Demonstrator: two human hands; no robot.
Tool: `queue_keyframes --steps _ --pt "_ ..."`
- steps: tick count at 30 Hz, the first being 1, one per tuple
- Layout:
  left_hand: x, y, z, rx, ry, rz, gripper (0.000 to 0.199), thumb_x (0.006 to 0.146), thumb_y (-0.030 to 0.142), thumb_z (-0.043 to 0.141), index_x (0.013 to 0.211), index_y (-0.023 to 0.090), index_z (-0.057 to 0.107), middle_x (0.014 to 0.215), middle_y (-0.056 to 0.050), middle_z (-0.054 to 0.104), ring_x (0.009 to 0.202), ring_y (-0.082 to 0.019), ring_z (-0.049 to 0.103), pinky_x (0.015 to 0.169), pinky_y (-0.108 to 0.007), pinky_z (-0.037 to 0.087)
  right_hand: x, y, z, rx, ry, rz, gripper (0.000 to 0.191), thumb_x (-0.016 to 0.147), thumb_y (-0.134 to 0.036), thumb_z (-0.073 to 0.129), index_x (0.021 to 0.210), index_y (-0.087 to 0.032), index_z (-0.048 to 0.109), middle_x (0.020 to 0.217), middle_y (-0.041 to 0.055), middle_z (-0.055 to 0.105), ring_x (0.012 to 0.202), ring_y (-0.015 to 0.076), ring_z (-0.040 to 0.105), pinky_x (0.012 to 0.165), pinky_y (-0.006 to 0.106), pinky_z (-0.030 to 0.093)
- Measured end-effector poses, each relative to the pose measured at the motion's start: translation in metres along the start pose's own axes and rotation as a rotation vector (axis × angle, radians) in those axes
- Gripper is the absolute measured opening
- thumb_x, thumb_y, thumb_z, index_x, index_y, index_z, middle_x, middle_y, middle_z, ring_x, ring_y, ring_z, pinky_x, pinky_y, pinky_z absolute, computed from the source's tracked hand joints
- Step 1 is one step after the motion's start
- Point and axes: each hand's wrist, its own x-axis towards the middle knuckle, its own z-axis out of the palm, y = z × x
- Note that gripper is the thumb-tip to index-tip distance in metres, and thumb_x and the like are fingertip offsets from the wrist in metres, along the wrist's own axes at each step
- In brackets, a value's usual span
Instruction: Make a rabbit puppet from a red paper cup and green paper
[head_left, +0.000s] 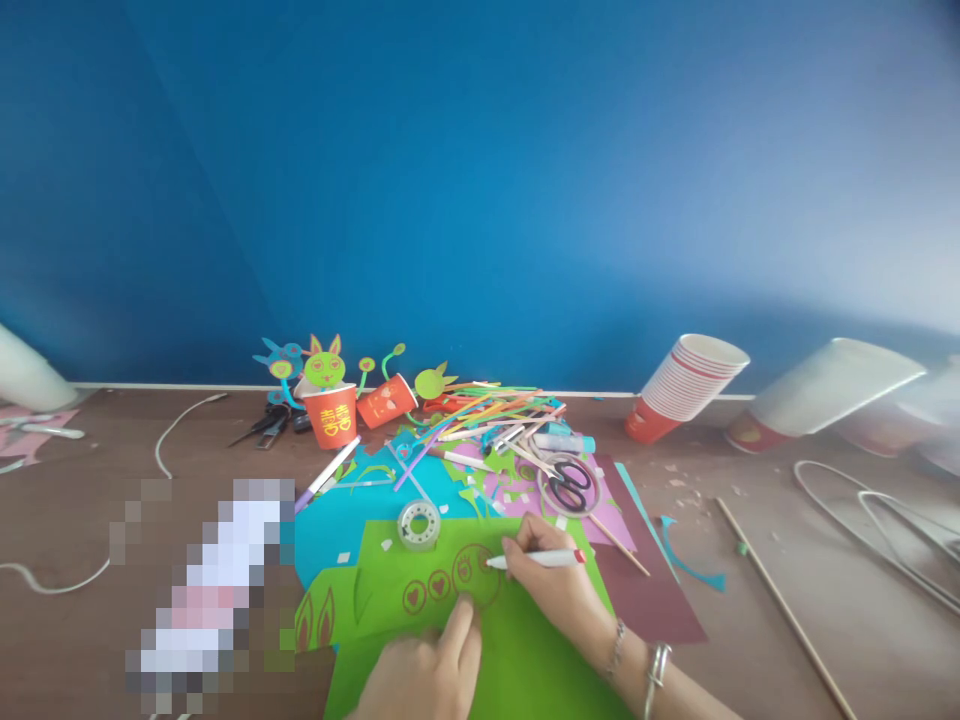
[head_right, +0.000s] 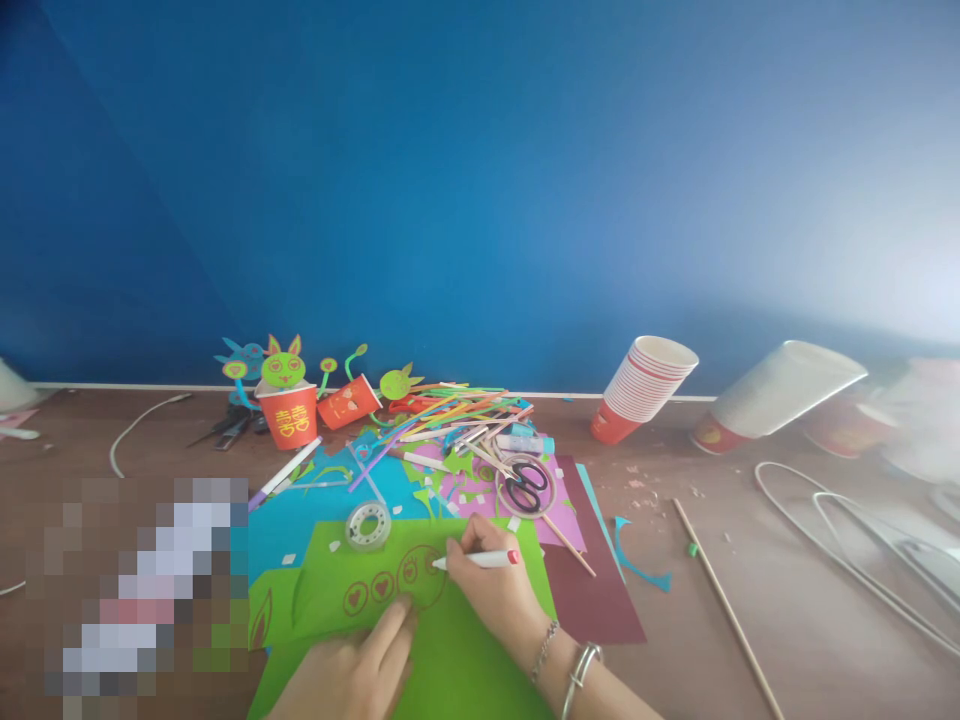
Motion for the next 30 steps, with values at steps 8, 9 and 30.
queue_keyframes --steps 8,9,30 --pt "0.002 0.002 -0.008 0.015 -0.077 -0.003 0.032 0.087 0.007 0.039 0.113 0.010 0.058 0.125 -0.016 0.058 0.054 -0.015 0.067 0.042 -0.026 0.056 0.001 0.001 0.000 -0.008 -0.001 -0.013 0.026 0.075 -0.029 0.053 0.056 -0.023 0.037 0.045 -0.0058 0.045 0.043 0.0096 0.035 0.043 0.022 0.029" --pt "0.002 0.002 -0.009 0.014 -0.079 -0.002 0.033 0.087 0.007 0.038 0.113 0.010 0.058 0.125 -0.016 0.058 0.054 -0.015 0.067 0.042 -0.026 0.056 0.002 0.002 0.000 -0.008 -0.003 -0.015 0.025 0.075 -0.029 0.053 0.056 -0.023 0.037 0.046 -0.0057 0.046 0.044 0.0096 0.036 0.043 0.022 0.029" --pt "0.007 0.000 -0.028 -0.026 -0.216 -0.107 0.045 0.083 0.004 0.038 0.126 0.011 0.050 0.134 -0.021 0.049 0.069 -0.020 0.070 0.054 -0.031 0.059 -0.005 -0.005 -0.006 0.206 -0.125 -0.109 0.019 0.080 -0.030 0.055 0.065 -0.021 0.046 0.053 -0.0041 0.051 0.047 0.0101 0.041 0.044 0.022 0.031"
